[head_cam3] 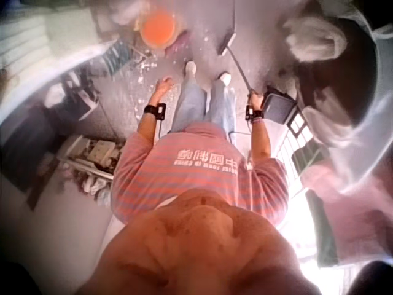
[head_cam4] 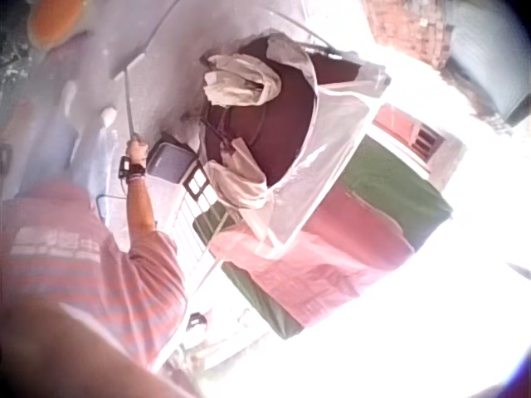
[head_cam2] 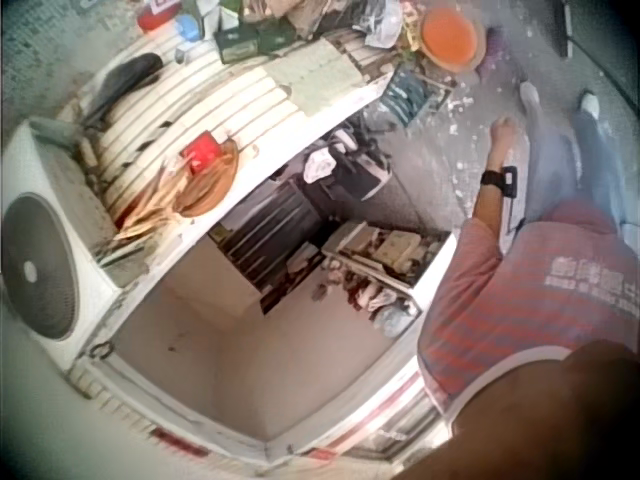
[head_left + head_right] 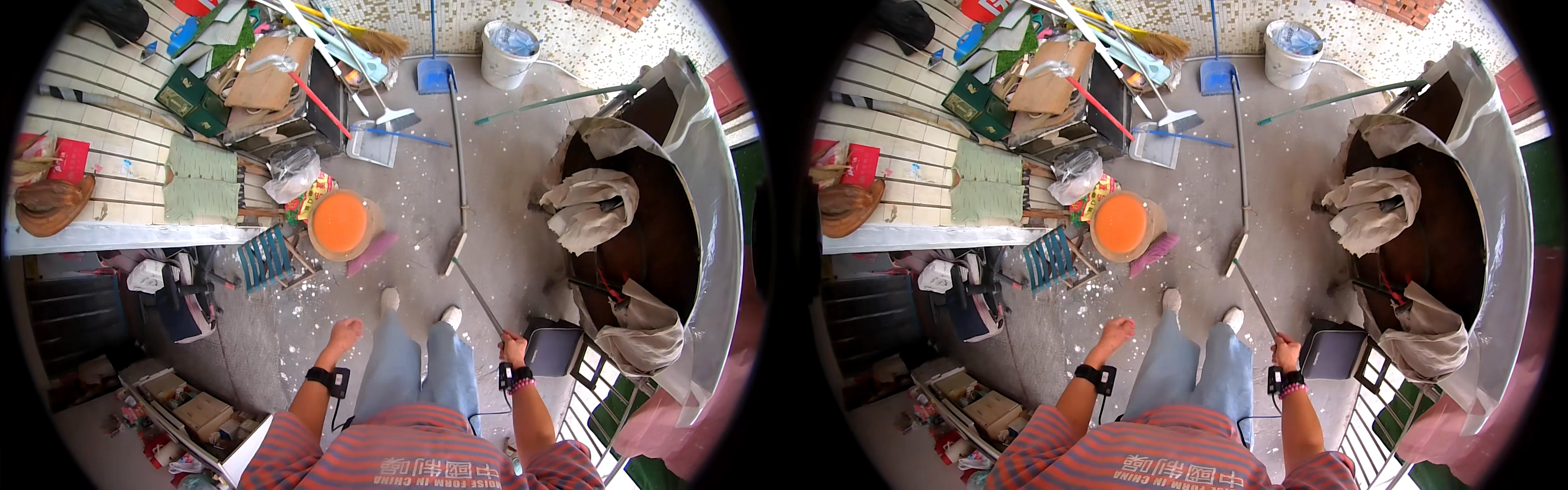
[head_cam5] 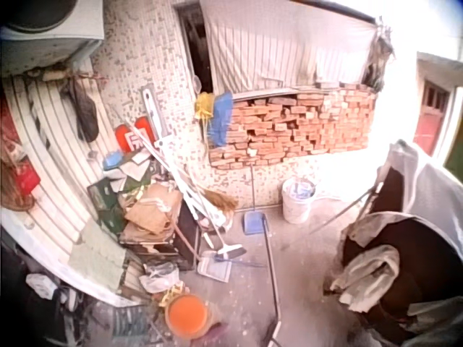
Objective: The person scrapes a concrete floor with a squeegee, then retrieves a broom head and a pole to reattach them using green adhesive tape taken from a drawer.
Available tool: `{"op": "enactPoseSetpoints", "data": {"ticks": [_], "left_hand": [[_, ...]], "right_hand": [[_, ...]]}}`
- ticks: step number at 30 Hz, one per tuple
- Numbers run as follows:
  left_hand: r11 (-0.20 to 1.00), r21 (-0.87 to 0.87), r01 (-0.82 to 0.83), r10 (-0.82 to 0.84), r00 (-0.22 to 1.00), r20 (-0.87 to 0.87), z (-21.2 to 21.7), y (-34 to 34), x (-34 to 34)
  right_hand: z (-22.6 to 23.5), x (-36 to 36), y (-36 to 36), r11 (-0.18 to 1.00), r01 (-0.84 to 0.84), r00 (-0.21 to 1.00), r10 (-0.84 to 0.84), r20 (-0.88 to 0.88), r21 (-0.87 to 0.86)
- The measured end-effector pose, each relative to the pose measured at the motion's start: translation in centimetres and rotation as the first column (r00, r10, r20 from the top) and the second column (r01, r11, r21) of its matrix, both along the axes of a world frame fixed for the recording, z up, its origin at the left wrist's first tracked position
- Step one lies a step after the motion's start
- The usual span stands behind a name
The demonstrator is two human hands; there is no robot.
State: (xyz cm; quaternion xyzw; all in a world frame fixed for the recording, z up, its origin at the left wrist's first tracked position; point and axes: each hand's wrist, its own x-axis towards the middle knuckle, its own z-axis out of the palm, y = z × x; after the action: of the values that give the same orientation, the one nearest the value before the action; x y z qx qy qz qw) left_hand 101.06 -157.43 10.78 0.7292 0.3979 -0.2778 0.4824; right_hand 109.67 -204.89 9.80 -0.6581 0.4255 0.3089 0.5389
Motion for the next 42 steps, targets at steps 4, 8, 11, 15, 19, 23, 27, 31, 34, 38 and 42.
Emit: {"op": "enactPoseSetpoints", "data": {"ticks": [4,8,11,15,19,23,27,31,34,38,42], "left_hand": [[0.978,0.201,0.06,-0.109,0.965,0.237,2.7,5.0,10.7],[0.962,0.268,0.049,-0.147,0.922,0.358,6.7,9.1,22.8],[0.986,0.165,0.006,-0.07,0.918,0.389,6.6,11.5,30.0],[0.988,0.127,0.086,-0.127,0.924,0.362,3.9,12.7,37.8],[0.949,0.15,0.277,-0.306,0.922,0.238,0.6,12.5,43.8],[0.908,0.185,0.375,-0.406,0.897,0.174,-2.6,12.2,48.5],[0.836,0.242,0.492,-0.525,0.846,0.095,-3.7,12.3,53.1],[0.746,0.314,0.587,-0.6,0.797,-0.065,-7.2,13.7,56.6],[0.744,0.394,0.539,-0.57,0.82,-0.047,-9.4,14.1,59.4],[0.683,0.389,0.618,-0.601,0.779,-0.181,-11.9,13.8,64.0],[0.543,0.414,0.731,-0.737,0.651,-0.183,-19.3,14.5,66.1]], "right_hand": [[4.3,1.4,1.0,0.997,-0.034,0.997,0.029,0.067,0.072],[5.4,7.3,4.8,0.993,-0.07,0.983,0.051,0.175,0.099],[5.3,13.8,8.6,0.987,-0.158,0.945,0.16,0.286,-0.032],[6.7,20.2,11.3,0.983,-0.157,0.937,0.179,0.299,-0.095],[7.4,24.5,11.2,0.966,-0.171,0.915,0.228,0.331,-0.194],[10.0,29.1,11.6,0.938,-0.172,0.922,0.261,0.287,-0.301],[10.7,33.1,9.9,0.889,-0.254,0.924,0.34,0.177,-0.38],[8.6,35.9,7.2,0.788,-0.385,0.851,0.505,0.146,-0.481],[6.8,38.8,6.4,0.783,-0.404,0.854,0.508,0.114,-0.473],[3.9,40.0,4.4,0.893,-0.327,0.936,0.352,0.027,-0.31],[5.6,42.3,5.9,0.934,-0.251,0.968,0.234,-0.096,-0.254]]}}
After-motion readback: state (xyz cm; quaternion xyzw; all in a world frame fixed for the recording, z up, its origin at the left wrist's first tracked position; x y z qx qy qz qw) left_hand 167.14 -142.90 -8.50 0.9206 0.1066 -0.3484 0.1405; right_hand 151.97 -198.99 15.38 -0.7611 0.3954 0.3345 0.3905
